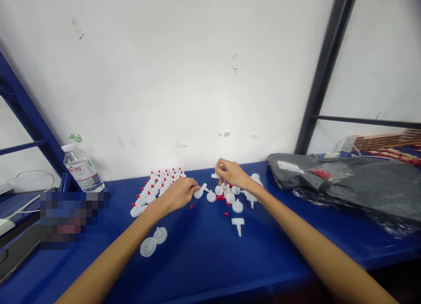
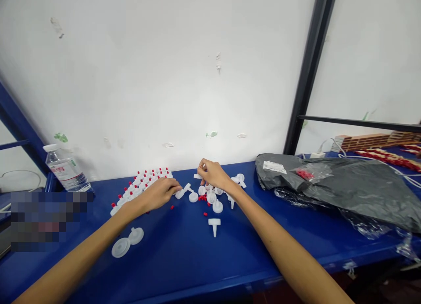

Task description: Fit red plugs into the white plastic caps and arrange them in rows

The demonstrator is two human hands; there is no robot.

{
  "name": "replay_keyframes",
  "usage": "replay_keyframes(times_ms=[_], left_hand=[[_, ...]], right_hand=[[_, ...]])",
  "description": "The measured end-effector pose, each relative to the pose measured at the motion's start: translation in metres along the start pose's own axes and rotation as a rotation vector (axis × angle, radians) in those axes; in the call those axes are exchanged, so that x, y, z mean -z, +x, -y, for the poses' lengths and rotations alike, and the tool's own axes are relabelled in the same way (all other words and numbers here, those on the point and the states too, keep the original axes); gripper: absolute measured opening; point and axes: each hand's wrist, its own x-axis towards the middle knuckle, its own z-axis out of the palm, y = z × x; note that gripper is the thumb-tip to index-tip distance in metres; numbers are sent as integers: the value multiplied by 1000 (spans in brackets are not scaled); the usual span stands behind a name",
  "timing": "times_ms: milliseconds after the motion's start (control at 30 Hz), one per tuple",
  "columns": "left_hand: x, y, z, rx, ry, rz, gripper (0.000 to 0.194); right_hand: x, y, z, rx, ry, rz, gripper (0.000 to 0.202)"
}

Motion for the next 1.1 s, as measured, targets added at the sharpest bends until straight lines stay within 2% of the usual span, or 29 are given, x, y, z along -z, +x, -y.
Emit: replay_keyframes(times_ms=[100,200,367,500,733,867,1100], left_hand=[[-6,3,1,-61,189,107,36],[-12,4,4,-83,328,155,37],[-19,3,10,-86,373,180,26],[-18,2,11,-97,300,180,34],[-17,6,15,-56,18,147,27],[-17,6,15,-43,29,119,24],[-8,2,1,-19,68,80,26]], right_hand=[[-1,2,-6,0,-48,-15,12],[-3,3,-11,38,-143,-40,13],[-11,6,-21,124,-304,-29,16],[-16,6,-25,151,-393,-32,25],[-17,2,-20,166,-494,-42,37],[-17,2,-19,162,-514,-27,34],[-8,2,-20,146,-493,30,33]])
